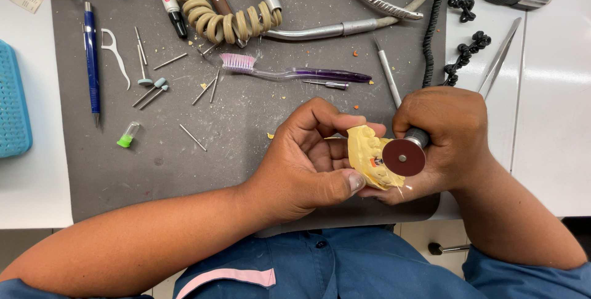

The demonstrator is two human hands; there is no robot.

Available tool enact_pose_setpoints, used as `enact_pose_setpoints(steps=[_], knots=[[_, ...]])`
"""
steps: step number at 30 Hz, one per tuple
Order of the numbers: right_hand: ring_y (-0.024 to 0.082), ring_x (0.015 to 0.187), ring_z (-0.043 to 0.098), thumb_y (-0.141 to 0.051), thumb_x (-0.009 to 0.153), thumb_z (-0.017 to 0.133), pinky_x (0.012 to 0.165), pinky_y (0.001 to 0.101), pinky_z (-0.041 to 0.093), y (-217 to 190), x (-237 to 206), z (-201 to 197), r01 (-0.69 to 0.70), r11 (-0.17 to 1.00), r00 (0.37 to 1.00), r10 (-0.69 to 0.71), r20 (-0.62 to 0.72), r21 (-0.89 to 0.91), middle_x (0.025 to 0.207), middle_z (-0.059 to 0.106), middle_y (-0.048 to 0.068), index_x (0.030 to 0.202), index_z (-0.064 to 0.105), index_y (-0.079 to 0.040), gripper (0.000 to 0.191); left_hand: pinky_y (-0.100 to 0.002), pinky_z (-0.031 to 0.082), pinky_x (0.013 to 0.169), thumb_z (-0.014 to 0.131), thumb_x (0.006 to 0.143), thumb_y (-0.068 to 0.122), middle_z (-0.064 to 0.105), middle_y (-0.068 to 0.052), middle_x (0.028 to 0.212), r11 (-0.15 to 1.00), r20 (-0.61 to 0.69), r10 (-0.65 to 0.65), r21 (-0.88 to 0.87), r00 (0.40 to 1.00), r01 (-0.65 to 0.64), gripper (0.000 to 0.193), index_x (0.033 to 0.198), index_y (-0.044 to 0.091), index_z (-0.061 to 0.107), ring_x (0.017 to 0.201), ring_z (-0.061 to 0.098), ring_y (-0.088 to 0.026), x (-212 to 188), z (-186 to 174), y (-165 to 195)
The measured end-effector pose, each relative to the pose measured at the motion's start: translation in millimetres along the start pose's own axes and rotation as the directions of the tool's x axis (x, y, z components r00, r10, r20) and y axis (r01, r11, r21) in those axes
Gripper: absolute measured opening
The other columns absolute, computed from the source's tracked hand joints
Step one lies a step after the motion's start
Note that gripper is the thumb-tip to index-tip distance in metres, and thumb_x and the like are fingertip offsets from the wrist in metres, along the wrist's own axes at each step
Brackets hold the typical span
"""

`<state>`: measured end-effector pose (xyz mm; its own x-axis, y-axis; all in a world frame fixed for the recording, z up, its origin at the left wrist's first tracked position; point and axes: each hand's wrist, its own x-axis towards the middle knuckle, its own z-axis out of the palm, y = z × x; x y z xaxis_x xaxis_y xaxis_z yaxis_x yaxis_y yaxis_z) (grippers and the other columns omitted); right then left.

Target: The person uses a rotary grinding tool with a cutting disc to grind and shape a yellow dental prosthesis held in the left hand. The person repeatedly repositions the prosthesis to grind different areas while sparks are visible from the contact.

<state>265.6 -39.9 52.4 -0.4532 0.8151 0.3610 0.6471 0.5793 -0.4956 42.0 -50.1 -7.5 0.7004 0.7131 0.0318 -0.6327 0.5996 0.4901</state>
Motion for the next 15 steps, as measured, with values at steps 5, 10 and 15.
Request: enact_pose_setpoints(steps=[5, 10, 15], knots=[[0.013, 0.046, 0.052, -0.061, 0.059, 0.087, 0.045, 0.0270, 0.036, -0.9, 0.9, -0.4, -0.006, 1.000, 1.000, 0.006, 0.000, 0.007, 0.053, 0.049, 0.000, 0.063, 0.049, -0.013, 0.062, -0.048, 0.057, 0.116, 0.075, 0.094, 0.000, 0.055, -0.025, 0.146, 1.000, 0.003, 0.007, -0.008, 1.000, -0.007, 0.046, 0.130, 0.004, 0.047, 0.133, 0.061, -0.028, 0.3, 0.0, -0.2], [0.014, 0.047, 0.051, -0.060, 0.058, 0.089, 0.047, 0.0284, 0.036, -2.8, 1.3, -0.9, -0.014, 1.000, 1.000, 0.014, 0.001, -0.007, 0.054, 0.048, 0.001, 0.064, 0.049, -0.012, 0.063, -0.049, 0.057, 0.115, 0.075, 0.093, 0.001, 0.055, -0.025, 0.146, 1.000, -0.002, 0.006, -0.020, 1.000, -0.006, 0.046, 0.130, 0.003, 0.047, 0.133, 0.061, -0.028, -0.4, -0.5, -1.0], [0.015, 0.048, 0.051, -0.059, 0.057, 0.089, 0.047, 0.0288, 0.035, -3.6, 1.3, -0.9, -0.008, 1.000, 1.000, 0.008, -0.002, -0.009, 0.054, 0.048, 0.001, 0.065, 0.049, -0.012, 0.063, -0.048, 0.058, 0.115, 0.075, 0.093, -0.001, 0.055, -0.026, 0.146, 1.000, 0.002, 0.013, -0.026, 1.000, -0.013, 0.046, 0.130, 0.003, 0.048, 0.133, 0.061, -0.028, -0.1, -0.3, -1.3]])
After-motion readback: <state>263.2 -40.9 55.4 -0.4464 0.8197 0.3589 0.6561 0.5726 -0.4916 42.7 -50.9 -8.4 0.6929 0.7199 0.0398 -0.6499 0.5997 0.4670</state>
